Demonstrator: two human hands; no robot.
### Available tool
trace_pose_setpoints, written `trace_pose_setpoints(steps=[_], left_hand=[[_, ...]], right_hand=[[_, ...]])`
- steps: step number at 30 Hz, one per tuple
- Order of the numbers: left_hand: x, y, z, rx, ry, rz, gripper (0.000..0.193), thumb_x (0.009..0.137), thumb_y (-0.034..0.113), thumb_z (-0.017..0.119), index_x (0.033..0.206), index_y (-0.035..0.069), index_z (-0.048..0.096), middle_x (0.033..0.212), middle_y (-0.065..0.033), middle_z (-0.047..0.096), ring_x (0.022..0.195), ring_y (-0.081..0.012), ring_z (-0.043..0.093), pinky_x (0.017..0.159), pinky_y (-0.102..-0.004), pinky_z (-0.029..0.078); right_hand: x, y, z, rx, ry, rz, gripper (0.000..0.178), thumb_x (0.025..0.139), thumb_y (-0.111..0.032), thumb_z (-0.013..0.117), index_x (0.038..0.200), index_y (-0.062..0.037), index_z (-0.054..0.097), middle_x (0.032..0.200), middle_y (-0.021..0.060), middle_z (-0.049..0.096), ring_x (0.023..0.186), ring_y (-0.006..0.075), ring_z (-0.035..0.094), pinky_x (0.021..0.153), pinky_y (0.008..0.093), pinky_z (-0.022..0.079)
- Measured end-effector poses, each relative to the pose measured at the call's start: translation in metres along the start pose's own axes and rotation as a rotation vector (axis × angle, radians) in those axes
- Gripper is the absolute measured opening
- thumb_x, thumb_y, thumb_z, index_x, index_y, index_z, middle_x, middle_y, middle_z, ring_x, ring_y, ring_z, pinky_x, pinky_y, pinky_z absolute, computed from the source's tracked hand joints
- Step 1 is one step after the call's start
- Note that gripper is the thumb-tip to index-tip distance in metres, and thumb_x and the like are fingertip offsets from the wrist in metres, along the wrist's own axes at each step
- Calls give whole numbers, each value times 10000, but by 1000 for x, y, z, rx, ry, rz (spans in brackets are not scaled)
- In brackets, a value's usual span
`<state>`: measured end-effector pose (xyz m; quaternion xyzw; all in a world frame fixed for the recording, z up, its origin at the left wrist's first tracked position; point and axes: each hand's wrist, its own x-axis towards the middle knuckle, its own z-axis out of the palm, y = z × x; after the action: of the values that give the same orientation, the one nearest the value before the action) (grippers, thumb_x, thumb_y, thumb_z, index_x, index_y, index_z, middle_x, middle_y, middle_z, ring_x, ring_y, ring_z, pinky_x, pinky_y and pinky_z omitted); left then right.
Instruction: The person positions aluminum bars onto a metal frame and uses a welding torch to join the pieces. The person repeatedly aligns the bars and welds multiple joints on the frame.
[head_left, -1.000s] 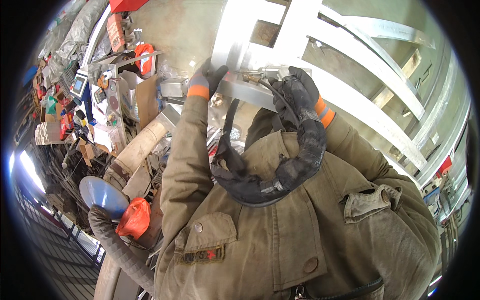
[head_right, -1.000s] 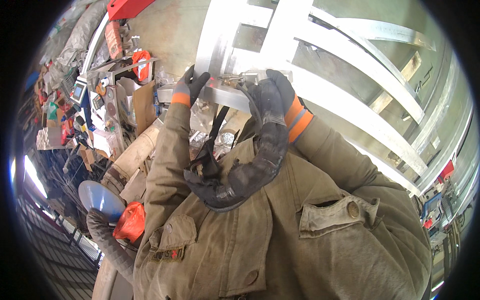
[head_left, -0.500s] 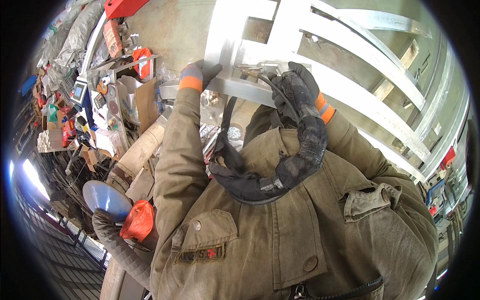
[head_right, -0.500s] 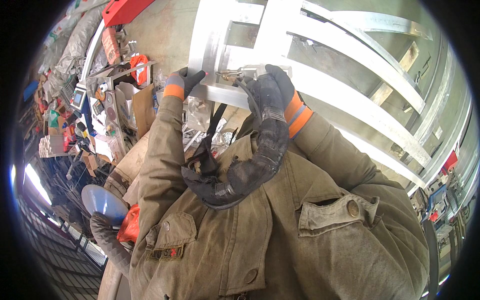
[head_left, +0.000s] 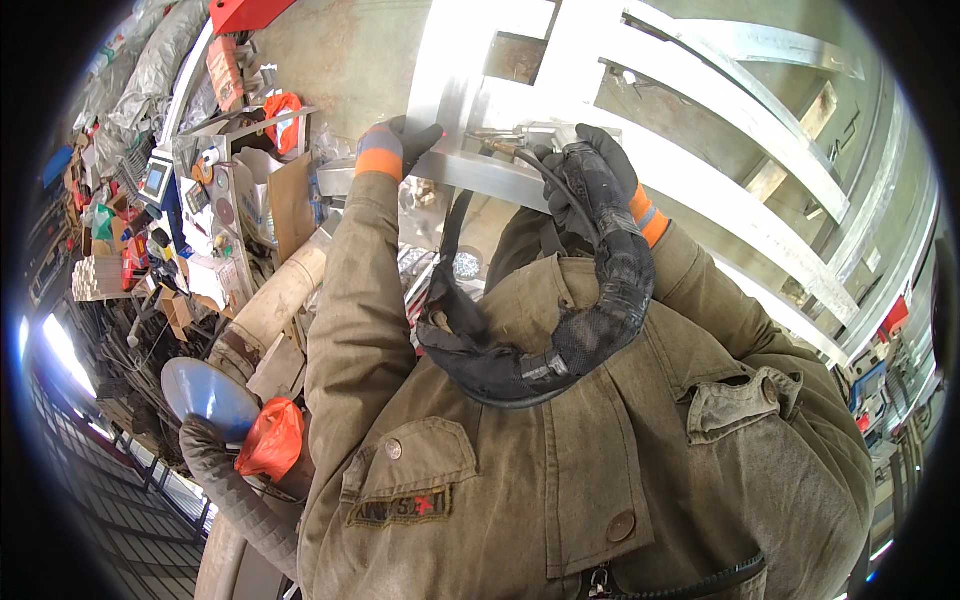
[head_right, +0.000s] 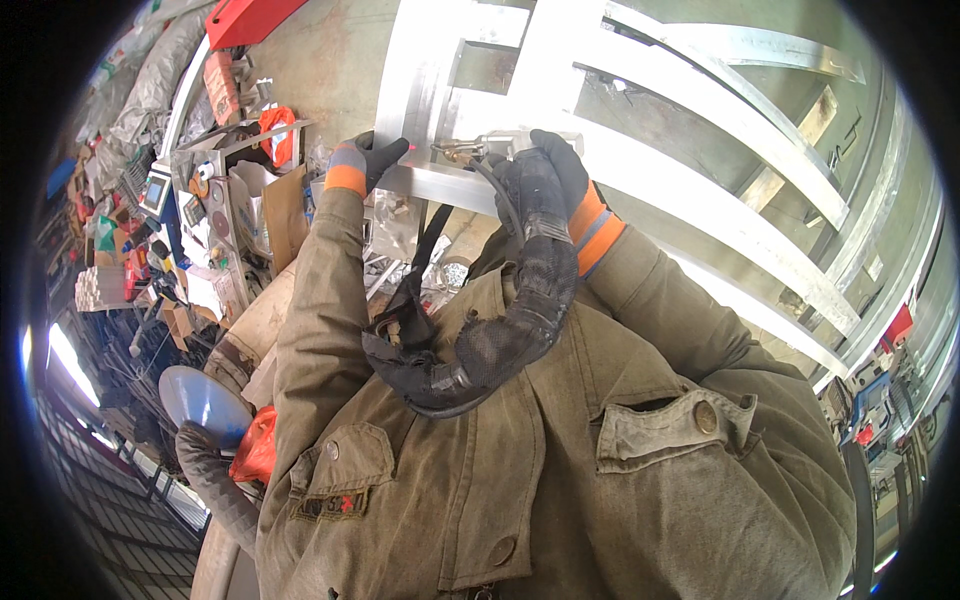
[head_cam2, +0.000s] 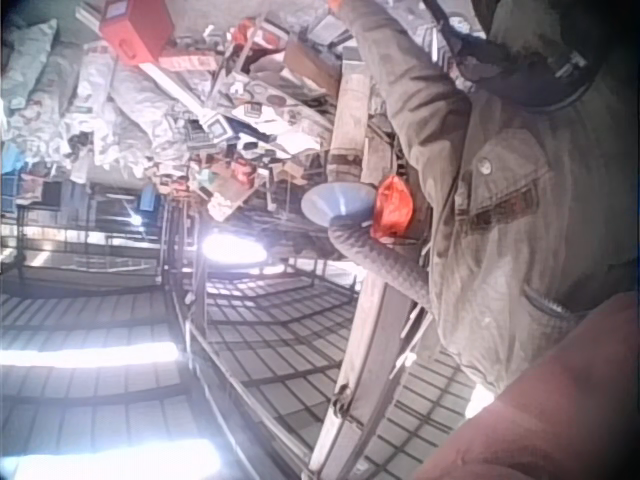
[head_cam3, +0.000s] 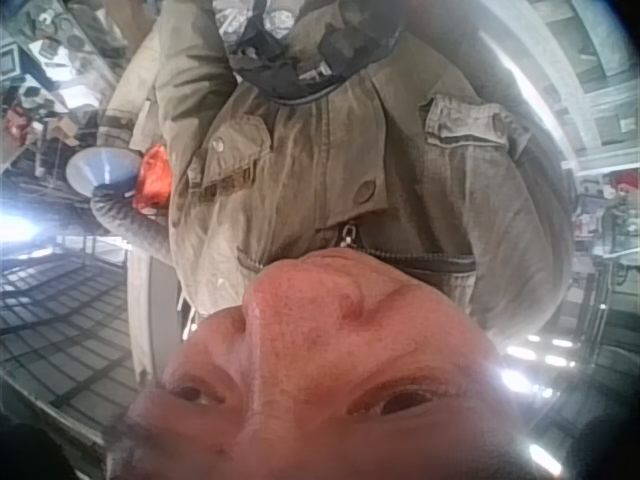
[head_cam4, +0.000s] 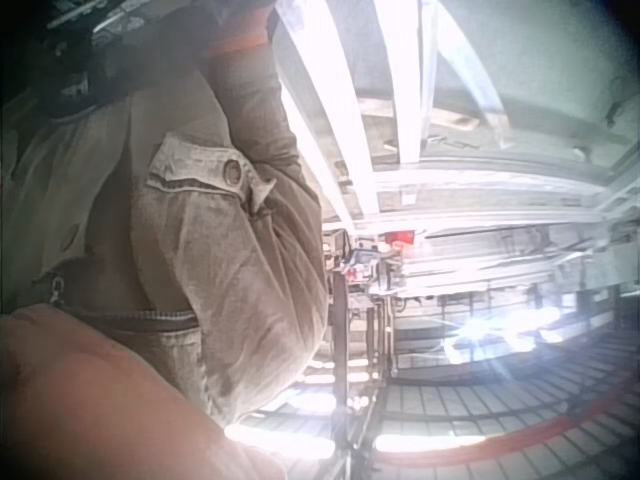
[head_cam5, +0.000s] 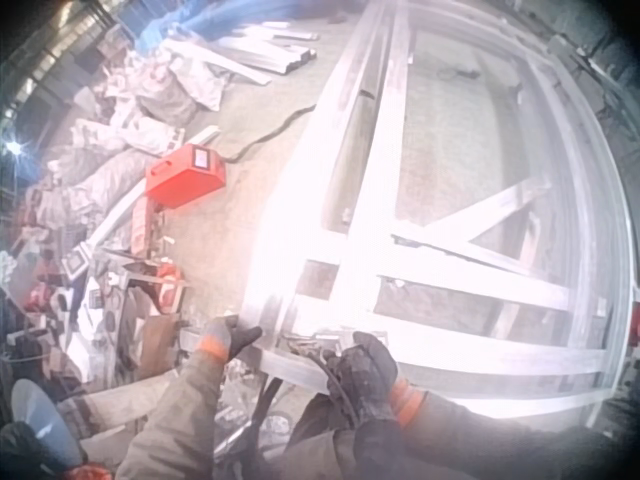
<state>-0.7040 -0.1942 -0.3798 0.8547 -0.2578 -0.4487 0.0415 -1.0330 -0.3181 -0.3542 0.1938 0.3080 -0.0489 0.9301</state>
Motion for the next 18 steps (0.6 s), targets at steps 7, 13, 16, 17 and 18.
trace_pose_setpoints(steps=[7,13,16,17,18], left_hand=[[-19,-27,11,-478,62,121,684,868,499,796,1352,27,698,1146,-197,767,1039,-261,730,927,-370,560],[-56,-68,60,-456,453,-7,716,851,442,864,1375,-5,669,1075,-162,732,936,-252,707,839,-374,573],[-66,-69,80,-784,402,-1,605,846,295,896,1350,27,694,932,-66,709,844,-153,673,760,-321,553],[-68,-68,84,-884,341,-9,576,863,277,880,1347,26,694,909,-51,704,816,-139,669,743,-308,545],[-70,-67,85,-984,278,-16,546,881,260,864,1343,25,694,885,-35,699,787,-125,666,725,-295,537]], right_hand=[[0,0,0,-33,90,-15,599,1029,-445,495,1264,94,605,982,221,711,743,337,690,620,479,607],[4,2,12,-18,59,18,602,1021,-458,490,1206,95,639,967,227,713,716,340,679,615,481,581],[8,11,19,-121,139,-58,605,1012,-461,527,1217,102,610,868,164,692,669,277,668,562,383,569],[10,14,22,-177,135,-83,609,1008,-462,546,1224,105,595,819,133,681,647,246,662,535,333,565],[11,16,24,-174,173,-90,611,1010,-463,543,1221,108,596,813,137,682,639,248,660,528,335,563]])
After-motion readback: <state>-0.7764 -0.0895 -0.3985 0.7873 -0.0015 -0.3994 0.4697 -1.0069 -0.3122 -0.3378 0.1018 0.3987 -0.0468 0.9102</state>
